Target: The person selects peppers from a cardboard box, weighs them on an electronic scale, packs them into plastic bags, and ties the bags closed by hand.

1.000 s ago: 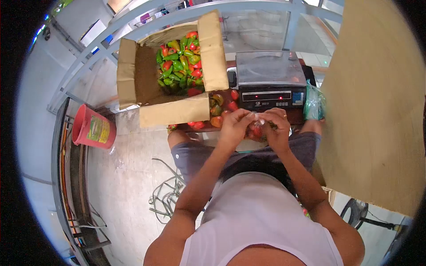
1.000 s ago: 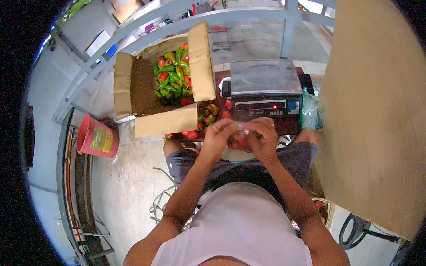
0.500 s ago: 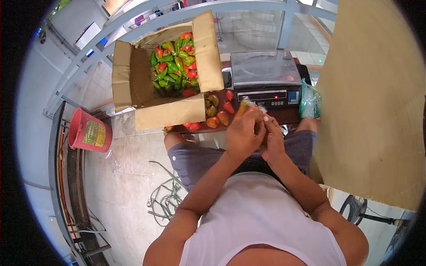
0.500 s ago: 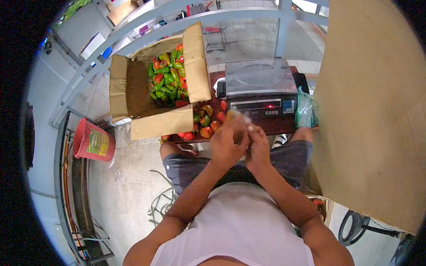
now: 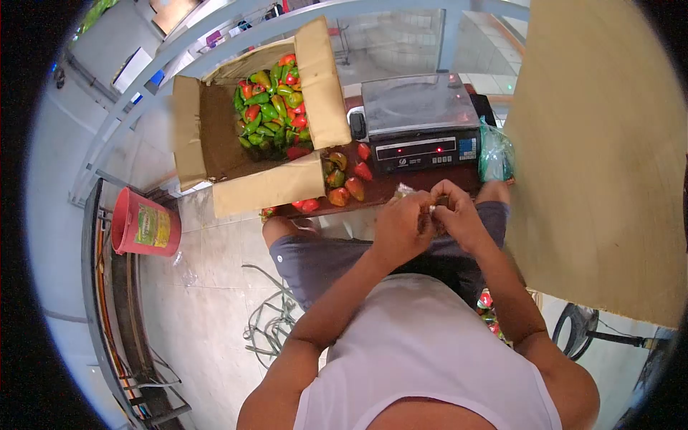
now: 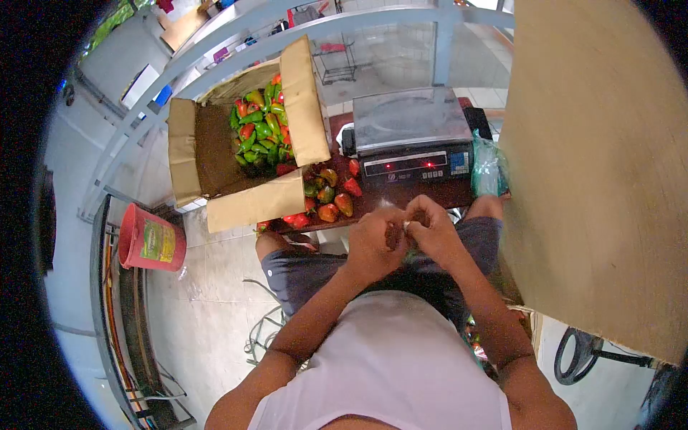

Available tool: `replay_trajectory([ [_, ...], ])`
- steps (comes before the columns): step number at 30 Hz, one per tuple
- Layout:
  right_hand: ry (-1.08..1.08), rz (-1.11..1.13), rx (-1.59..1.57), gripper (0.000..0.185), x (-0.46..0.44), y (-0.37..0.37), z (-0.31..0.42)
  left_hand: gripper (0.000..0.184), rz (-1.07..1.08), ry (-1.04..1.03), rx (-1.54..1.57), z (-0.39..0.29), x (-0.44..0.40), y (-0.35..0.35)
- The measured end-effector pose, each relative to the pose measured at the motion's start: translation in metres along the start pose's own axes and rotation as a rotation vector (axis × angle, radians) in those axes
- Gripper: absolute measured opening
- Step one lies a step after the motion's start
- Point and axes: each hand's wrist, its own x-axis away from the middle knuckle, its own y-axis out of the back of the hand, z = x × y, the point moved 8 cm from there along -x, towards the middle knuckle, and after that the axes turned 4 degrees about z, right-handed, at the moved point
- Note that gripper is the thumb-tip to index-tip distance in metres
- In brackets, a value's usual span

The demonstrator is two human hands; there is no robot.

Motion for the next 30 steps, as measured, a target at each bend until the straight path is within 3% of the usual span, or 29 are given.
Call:
replay_trajectory([
  [5, 0.204, 0.022, -0.005, 0.013, 0.005, -0.007, 0.020, 0.043, -0.056, 0.130, 0.006, 0.025, 0.005, 0.002],
  [8, 0.278, 0.099, -0.144, 0.017, 0.016, -0.016, 0.045, 0.055, -0.387, 0.130, 0.023, 0.023, 0.010, 0.037],
  [10, 0.287, 0.160, -0.211, 0.019, 0.026, -0.019, 0.059, 0.063, -0.273, 0.292, 0.842, 0.048, 0.002, 0.016],
  [11, 0.376, 0.170, -0.180, 0.030, 0.031, -0.013, 0.062, 0.067, -0.196, 0.379, 1.252, 0.050, -0.001, -0.002],
  [14, 0.509, -0.211, 0.095, 0.054, 0.053, 0.053, 0.059, 0.067, 0.032, 0.607, 1.235, 0.035, 0.005, -0.050],
  [15, 0.458, -0.156, -0.004, 0.066, 0.057, 0.072, 0.038, 0.064, 0.205, 0.401, 1.040, 0.006, -0.005, -0.054],
  [16, 0.408, -0.105, -0.108, 0.079, 0.069, 0.091, 0.012, 0.066, 0.319, 0.467, 1.121, -0.011, 0.002, -0.067],
  [17, 0.237, 0.075, -0.581, 0.090, 0.091, 0.097, -0.020, 0.067, 0.427, 0.532, 1.198, -0.026, 0.009, -0.078],
  [20, -0.018, 0.066, -0.967, 0.081, 0.180, 0.114, -0.090, 0.062, 0.583, 0.606, 1.226, -0.024, 0.022, -0.094],
  [23, -0.315, -0.215, -0.939, 0.069, 0.285, 0.154, -0.201, 0.044, 0.484, 0.584, 0.937, 0.010, 0.022, -0.074],
  [27, -0.808, -0.658, -0.761, 0.054, 0.424, 0.200, -0.374, 0.037, 0.376, 0.715, 0.760, 0.050, 0.024, -0.032],
  [29, -0.918, -0.827, -0.816, 0.050, 0.425, 0.195, -0.385, 0.035, 0.321, 0.690, 0.733, 0.062, 0.018, -0.009],
  [30, -0.815, -0.807, -0.848, 0.054, 0.421, 0.197, -0.389, 0.034, 0.291, 0.649, 0.714, 0.064, 0.011, 0.010],
])
